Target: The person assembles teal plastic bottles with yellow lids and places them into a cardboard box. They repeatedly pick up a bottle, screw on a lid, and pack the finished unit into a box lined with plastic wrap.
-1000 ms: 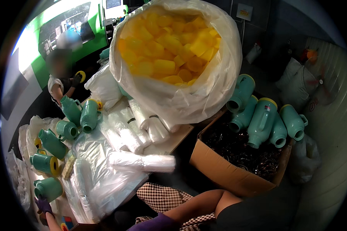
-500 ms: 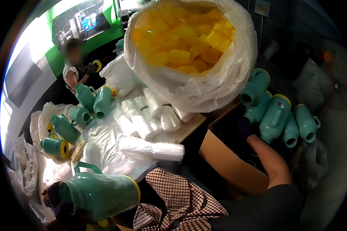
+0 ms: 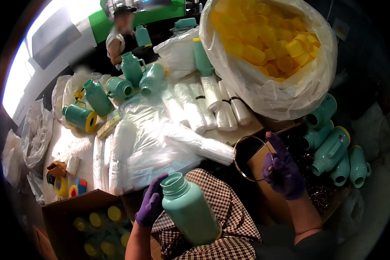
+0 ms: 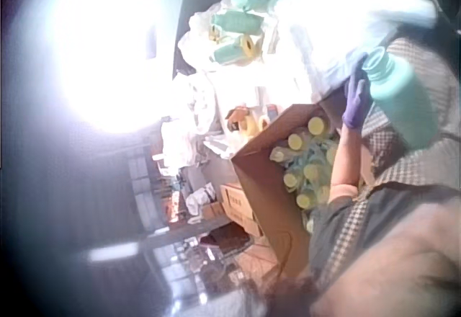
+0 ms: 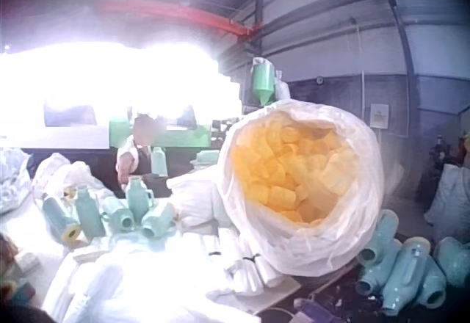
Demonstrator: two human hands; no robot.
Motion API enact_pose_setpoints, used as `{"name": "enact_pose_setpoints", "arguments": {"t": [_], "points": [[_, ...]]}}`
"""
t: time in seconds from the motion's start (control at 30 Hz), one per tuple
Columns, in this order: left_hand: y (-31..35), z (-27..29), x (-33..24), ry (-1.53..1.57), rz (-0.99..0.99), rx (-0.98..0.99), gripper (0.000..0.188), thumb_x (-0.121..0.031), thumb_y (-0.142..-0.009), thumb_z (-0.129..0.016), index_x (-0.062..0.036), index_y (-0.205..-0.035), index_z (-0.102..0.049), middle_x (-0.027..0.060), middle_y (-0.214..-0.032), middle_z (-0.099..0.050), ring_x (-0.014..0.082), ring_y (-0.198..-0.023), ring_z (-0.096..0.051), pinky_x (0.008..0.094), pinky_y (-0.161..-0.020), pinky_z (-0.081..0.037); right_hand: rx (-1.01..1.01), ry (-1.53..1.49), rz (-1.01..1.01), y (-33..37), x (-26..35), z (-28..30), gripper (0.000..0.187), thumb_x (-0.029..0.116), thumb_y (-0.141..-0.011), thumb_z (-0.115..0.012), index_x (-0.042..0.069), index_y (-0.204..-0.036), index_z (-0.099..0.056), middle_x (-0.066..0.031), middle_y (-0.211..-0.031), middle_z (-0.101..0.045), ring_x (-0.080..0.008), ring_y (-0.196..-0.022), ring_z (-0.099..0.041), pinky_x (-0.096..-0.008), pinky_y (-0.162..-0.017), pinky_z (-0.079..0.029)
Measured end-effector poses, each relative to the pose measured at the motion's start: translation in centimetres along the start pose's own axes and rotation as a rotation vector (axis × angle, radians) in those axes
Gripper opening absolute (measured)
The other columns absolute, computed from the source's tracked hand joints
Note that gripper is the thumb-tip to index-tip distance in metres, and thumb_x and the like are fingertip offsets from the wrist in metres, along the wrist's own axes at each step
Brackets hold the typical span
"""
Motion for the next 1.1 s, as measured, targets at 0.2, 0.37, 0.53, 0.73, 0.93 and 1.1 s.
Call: {"name": "enact_pose_setpoints", "arguments": {"t": [0.2,0.37,0.53,0.73,0.93,1.1], "points": [[-0.2,-1.9,0.8,-0.071,-0.154,-0.095,0.094,-0.057,-0.094,-0.062,-0.0033,-0.159,-0.020,0.0191,-0.153,-0.041,0.0271,-0.141,-0.041,0.0409,-0.117,-0.030,0.205,0.315,-0.521,-5.2,-11.1,-5.1,0.046,0.014,-0.099,-0.066,-0.001,-0.140,-0.053,-0.0049,-0.104,-0.067,-0.0066,-0.087,-0.062,-0.0233,-0.079,-0.053],[3.4,-2.4,-0.1,-0.143,-0.045,-0.318,0.077,-0.015,-0.092,-0.071,-0.0006,-0.156,-0.032,0.0116,-0.152,-0.045,0.0197,-0.138,-0.044,0.0345,-0.117,-0.032,0.470,0.739,-0.186,-7.0,-14.7,-6.6,0.047,0.014,-0.093,-0.070,-0.002,-0.136,-0.058,-0.0119,-0.124,-0.064,-0.0202,-0.110,-0.061,-0.0332,-0.100,-0.048],[5.0,-3.1,0.1,-0.261,-0.014,-0.403,0.082,-0.019,-0.088,-0.079,0.0005,-0.155,-0.034,0.0131,-0.155,-0.043,0.0193,-0.141,-0.041,0.0338,-0.118,-0.030,0.321,0.306,-0.282,-4.8,-19.8,-6.2,0.063,0.031,-0.097,-0.057,-0.002,-0.148,-0.042,-0.0128,-0.146,-0.048,-0.0245,-0.137,-0.044,-0.0384,-0.117,-0.030],[6.1,-2.2,-1.5,-0.437,0.171,-0.388,0.078,-0.023,-0.086,-0.079,-0.0019,-0.150,-0.042,0.0154,-0.146,-0.050,0.0235,-0.136,-0.047,0.0352,-0.115,-0.034,0.241,0.262,-0.313,-3.4,-21.7,-6.8,0.051,0.030,-0.096,-0.053,-0.005,-0.133,-0.049,-0.0160,-0.133,-0.057,-0.0216,-0.122,-0.054,-0.0364,-0.108,-0.039],[5.5,-2.5,-1.8,-0.127,0.185,-0.423,0.084,-0.013,-0.084,-0.080,-0.0026,-0.154,-0.035,0.0084,-0.144,-0.050,0.0158,-0.126,-0.051,0.0296,-0.102,-0.046,0.128,0.286,-0.252,-3.3,-21.4,-8.0,0.039,0.022,-0.094,-0.049,-0.004,-0.122,-0.053,-0.0171,-0.126,-0.060,-0.0212,-0.118,-0.056,-0.0363,-0.106,-0.041],[5.0,-1.6,-1.0,-0.101,0.314,-0.431,0.074,-0.016,-0.085,-0.079,-0.0033,-0.149,-0.043,0.0036,-0.131,-0.059,0.0120,-0.115,-0.055,0.0288,-0.096,-0.047,0.099,0.206,-0.281,-3.9,-22.6,-7.1,0.026,0.016,-0.099,-0.044,-0.001,-0.117,-0.054,-0.0115,-0.118,-0.060,-0.0157,-0.108,-0.056,-0.0316,-0.099,-0.044]]}}
Point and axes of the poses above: each hand's wrist, its own y-axis away from the middle knuckle, its own z-axis out of the back of the hand, x = y × z, the point moved 1 cm from there along -y, towards the middle knuckle
